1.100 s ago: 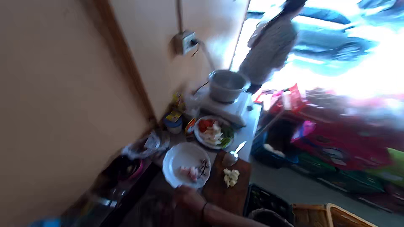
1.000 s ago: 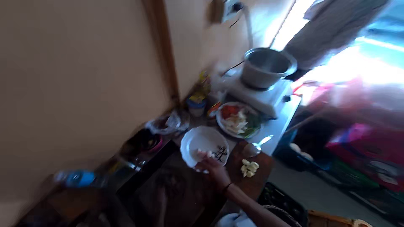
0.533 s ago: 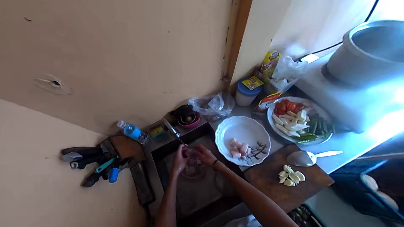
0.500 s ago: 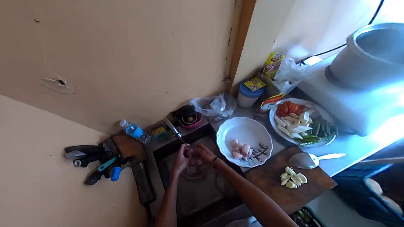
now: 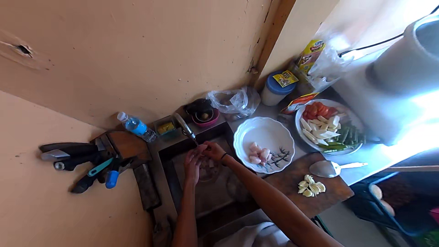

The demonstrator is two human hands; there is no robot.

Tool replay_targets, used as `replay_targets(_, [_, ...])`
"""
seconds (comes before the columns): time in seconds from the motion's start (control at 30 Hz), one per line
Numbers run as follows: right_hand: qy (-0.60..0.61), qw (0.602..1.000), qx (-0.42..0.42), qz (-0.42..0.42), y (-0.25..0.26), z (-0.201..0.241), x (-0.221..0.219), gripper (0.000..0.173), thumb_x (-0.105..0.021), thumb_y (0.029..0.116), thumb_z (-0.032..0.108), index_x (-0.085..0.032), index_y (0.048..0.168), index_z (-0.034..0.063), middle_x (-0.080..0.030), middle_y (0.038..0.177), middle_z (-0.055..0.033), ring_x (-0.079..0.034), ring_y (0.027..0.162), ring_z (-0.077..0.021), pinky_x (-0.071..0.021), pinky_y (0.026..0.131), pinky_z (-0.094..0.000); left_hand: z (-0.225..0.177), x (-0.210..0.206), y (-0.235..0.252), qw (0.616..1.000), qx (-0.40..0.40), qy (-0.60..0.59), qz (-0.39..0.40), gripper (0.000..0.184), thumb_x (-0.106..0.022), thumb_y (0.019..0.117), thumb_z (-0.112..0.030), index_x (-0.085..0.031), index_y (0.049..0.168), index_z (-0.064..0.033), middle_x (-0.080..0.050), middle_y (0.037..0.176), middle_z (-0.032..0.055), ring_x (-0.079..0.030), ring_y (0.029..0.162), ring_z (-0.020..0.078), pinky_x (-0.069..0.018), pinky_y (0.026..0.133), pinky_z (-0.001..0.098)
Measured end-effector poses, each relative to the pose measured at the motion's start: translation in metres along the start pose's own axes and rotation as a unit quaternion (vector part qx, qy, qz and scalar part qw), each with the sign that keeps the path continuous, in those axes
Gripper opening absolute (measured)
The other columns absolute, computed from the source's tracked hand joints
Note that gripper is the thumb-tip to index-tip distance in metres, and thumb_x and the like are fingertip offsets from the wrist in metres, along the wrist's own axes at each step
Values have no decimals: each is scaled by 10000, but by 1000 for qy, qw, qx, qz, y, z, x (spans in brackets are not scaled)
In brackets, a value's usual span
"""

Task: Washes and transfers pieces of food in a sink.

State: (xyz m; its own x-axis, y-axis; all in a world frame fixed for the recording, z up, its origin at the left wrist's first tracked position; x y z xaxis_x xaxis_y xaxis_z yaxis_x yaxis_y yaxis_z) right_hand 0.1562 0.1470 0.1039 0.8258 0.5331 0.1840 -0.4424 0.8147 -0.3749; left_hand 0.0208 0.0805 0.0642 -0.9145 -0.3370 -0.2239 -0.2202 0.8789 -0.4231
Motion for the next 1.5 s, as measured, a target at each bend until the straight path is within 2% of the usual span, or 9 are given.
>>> replay_targets(0.13, [-175, 984, -41, -8, -20, 31, 12, 338, -648, 997, 207, -657, 1307, 72, -713, 1210, -170, -676, 1141, -341, -499, 1029, -555, 10, 8, 13, 980, 5, 201, 1, 333, -514, 1011, 17, -547, 1336, 82, -615, 1288, 222, -622, 1132, 247, -525, 970, 382])
replay_targets(0.3, [-205, 970, -127, -38, -54, -11, 11, 351, -655, 985, 276, -684, 1294, 113, -725, 1199, -161, -679, 1144, -358, -507, 1011, -587, 27, 1, 23, 811, 9, 574, 115, 359, -643, 967, -100, -639, 1315, -11, -658, 1303, 197, -620, 1245, 322, -469, 1099, 490])
replay_targets(0.47, [-111, 981, -160, -6, -78, -97, -13, 354, -640, 1015, 227, -667, 1286, 1, -683, 1263, -220, -646, 1209, -341, -474, 1095, -515, 42, -35, -2, 706, -81, 678, 190, 418, -579, 995, -77, -582, 1407, -11, -501, 1496, 247, -450, 1413, 413, -370, 1173, 530])
replay_targets(0.77, [-185, 958, -216, 37, -134, -65, -13, 302, -644, 1000, 292, -730, 1214, 95, -720, 1201, -198, -659, 1180, -407, -489, 1029, -633, 78, -64, -9, 555, -124, 777, 272, 459, -590, 1006, -155, -570, 1460, -213, -451, 1565, 169, -383, 1456, 422, -334, 1133, 652])
replay_targets(0.9, [-178, 969, -168, -31, -175, -10, 19, 279, -648, 986, 236, -724, 1227, 117, -744, 1121, -173, -698, 1084, -379, -517, 970, -616, 86, -67, -6, 519, -76, 813, 253, 567, -717, 875, -98, -584, 1425, -129, -458, 1546, 185, -363, 1444, 470, -405, 1070, 670])
replay_targets(1.03, [-179, 952, -148, -202, -211, 29, 77, 288, -651, 970, 255, -718, 1202, 98, -757, 1029, -137, -731, 969, -325, -566, 887, -564, 76, -68, -10, 601, 28, 778, 180, 417, -569, 1012, -132, -559, 1411, -14, -544, 1414, 287, -551, 1276, 483, -486, 1008, 621])
replay_targets(1.13, [-194, 924, -130, -303, -208, 25, 108, 283, -623, 974, 200, -712, 1202, 60, -753, 1056, -136, -732, 953, -308, -577, 882, -520, 81, -67, -5, 580, 5, 790, 201, 319, -572, 986, -49, -648, 1291, 1, -586, 1360, 281, -587, 1231, 469, -513, 982, 596])
replay_targets(1.37, [-213, 944, -81, -238, -183, 22, 72, 330, -499, 1044, 168, -679, 1298, 57, -714, 1213, -163, -715, 1057, -317, -563, 946, -505, 39, -47, 5, 789, -110, 586, 152, 293, -583, 983, -63, -702, 1247, -17, -690, 1256, 196, -642, 1211, 331, -473, 1085, 495])
replay_targets(1.5, [-88, 987, -85, -100, -119, -25, 10, 409, -452, 1070, 146, -525, 1453, 24, -613, 1375, -222, -632, 1231, -361, -495, 1065, -522, 12, -36, -12, 860, -31, 476, 181, 276, -628, 954, -19, -656, 1224, 29, -690, 1119, 178, -687, 987, 250, -572, 899, 420])
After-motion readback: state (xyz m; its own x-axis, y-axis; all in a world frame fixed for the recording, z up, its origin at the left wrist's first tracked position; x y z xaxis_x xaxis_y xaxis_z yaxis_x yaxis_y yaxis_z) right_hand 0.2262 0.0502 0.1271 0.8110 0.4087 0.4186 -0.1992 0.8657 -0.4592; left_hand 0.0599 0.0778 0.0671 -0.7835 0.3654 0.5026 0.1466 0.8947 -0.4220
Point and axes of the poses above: each hand's wrist, its own y-axis towards the middle knuckle, its own x-axis out of the back of the hand, z = x × y, the point moved 7 cm from there along y, towards the middle knuckle
